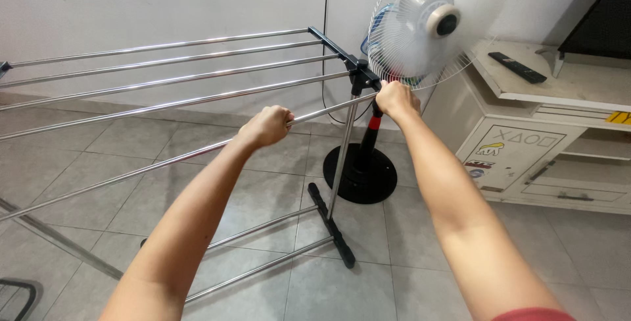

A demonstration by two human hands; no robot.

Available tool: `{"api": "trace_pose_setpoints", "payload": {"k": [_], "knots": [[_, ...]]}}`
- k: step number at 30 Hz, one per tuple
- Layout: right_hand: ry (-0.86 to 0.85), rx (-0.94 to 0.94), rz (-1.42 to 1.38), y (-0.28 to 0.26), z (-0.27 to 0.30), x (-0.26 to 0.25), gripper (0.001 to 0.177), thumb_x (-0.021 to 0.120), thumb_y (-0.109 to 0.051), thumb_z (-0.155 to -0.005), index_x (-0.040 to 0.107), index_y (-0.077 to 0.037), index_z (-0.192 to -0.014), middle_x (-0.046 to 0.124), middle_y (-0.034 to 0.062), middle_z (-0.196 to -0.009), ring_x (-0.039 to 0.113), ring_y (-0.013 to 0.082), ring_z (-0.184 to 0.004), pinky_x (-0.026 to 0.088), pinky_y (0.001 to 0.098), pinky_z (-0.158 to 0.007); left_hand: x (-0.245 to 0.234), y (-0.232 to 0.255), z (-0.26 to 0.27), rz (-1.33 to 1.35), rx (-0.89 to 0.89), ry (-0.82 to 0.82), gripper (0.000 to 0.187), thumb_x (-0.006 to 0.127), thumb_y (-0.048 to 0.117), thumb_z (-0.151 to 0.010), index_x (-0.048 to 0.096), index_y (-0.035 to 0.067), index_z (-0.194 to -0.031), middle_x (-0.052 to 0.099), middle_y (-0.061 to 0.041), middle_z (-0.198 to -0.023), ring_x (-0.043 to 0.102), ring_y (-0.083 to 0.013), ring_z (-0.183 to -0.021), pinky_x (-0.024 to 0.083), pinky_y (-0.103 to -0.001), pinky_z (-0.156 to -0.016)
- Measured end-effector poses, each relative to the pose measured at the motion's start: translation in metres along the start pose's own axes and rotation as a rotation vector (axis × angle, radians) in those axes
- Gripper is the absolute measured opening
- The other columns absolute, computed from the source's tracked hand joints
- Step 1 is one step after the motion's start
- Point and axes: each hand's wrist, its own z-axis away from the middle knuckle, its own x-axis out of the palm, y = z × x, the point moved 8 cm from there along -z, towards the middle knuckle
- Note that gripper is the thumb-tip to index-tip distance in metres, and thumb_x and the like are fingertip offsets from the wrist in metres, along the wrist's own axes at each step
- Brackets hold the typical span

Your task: The person folds an ironing board and lays it on the floor, then takes apart a metal clothes drying rack, pulling the horizontal rods out of the frame and stacking the rods on the floor while working around the standing fan.

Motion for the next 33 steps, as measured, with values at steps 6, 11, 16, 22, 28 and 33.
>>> {"api": "trace_pose_setpoints", "payload": {"k": [6, 11, 16, 22, 28, 33], "knots": [[0.008, 0.005, 0.008, 0.005, -0.006, -0.001, 0.056, 0.035, -0.044, -0.108, 0.069, -0.003, -0.126, 0.065, 0.0233, -0.132, 0.062, 0.0398, -0.124, 0.047, 0.0508, -0.105, 0.026, -0.03, -0.004, 0.422, -0.338, -0.397, 0.04, 0.047, 0.027, -0.112, 0.068, 0.001, -0.091, 0.058, -0.009, -0.063, 0.044, -0.017, -0.051, 0.034, -0.037, -0.043], [0.042, -0.017, -0.019, 0.002, -0.013, 0.0, 0.055, 0.038, -0.044, -0.106, 0.069, -0.004, -0.125, 0.064, 0.0234, -0.133, 0.06, 0.0395, -0.126, 0.046, 0.0501, -0.105, -0.018, 0.041, 0.029, -0.417, 0.225, 0.12, 0.041, 0.051, 0.037, -0.107, 0.066, 0.003, -0.09, 0.071, -0.017, -0.076, 0.069, -0.0238, -0.056, 0.052, -0.037, -0.045], [0.048, -0.027, 0.008, -0.003, -0.013, 0.005, 0.056, 0.037, -0.044, -0.107, 0.07, -0.002, -0.124, 0.065, 0.0258, -0.13, 0.061, 0.0415, -0.124, 0.046, 0.0509, -0.105, -0.021, 0.037, 0.044, -0.331, -0.041, -0.001, 0.038, 0.045, 0.038, -0.109, 0.067, 0.007, -0.102, 0.072, -0.017, -0.083, 0.073, -0.0358, -0.074, 0.058, -0.049, -0.062], [0.034, -0.018, 0.007, -0.001, -0.012, 0.006, 0.057, 0.035, -0.045, -0.107, 0.07, -0.002, -0.123, 0.065, 0.0257, -0.131, 0.061, 0.0429, -0.124, 0.045, 0.0516, -0.106, 0.004, -0.008, 0.016, -0.022, -0.093, -0.136, 0.043, 0.048, 0.04, -0.105, 0.072, 0.007, -0.092, 0.07, -0.014, -0.078, 0.064, -0.0329, -0.071, 0.051, -0.048, -0.064], [0.012, -0.02, -0.002, 0.001, -0.015, 0.001, 0.058, 0.039, -0.047, -0.106, 0.068, 0.0, -0.124, 0.063, 0.0263, -0.132, 0.059, 0.0425, -0.125, 0.044, 0.0518, -0.105, 0.045, -0.052, 0.003, 0.567, -0.345, -0.516, 0.05, 0.052, 0.045, -0.113, 0.066, 0.003, -0.09, 0.045, -0.004, -0.069, 0.035, -0.0185, -0.057, 0.03, -0.038, -0.051], [-0.088, 0.016, -0.036, 0.002, -0.02, 0.01, 0.062, 0.034, -0.046, -0.111, 0.073, 0.002, -0.118, 0.078, 0.0265, -0.118, 0.074, 0.0386, -0.114, 0.052, 0.0484, -0.102, -0.01, 0.015, 0.017, -0.2, 0.257, 0.226, 0.02, 0.052, 0.02, -0.098, 0.069, 0.01, -0.094, 0.071, -0.009, -0.069, 0.064, -0.0202, -0.057, 0.049, -0.037, -0.049]]}}
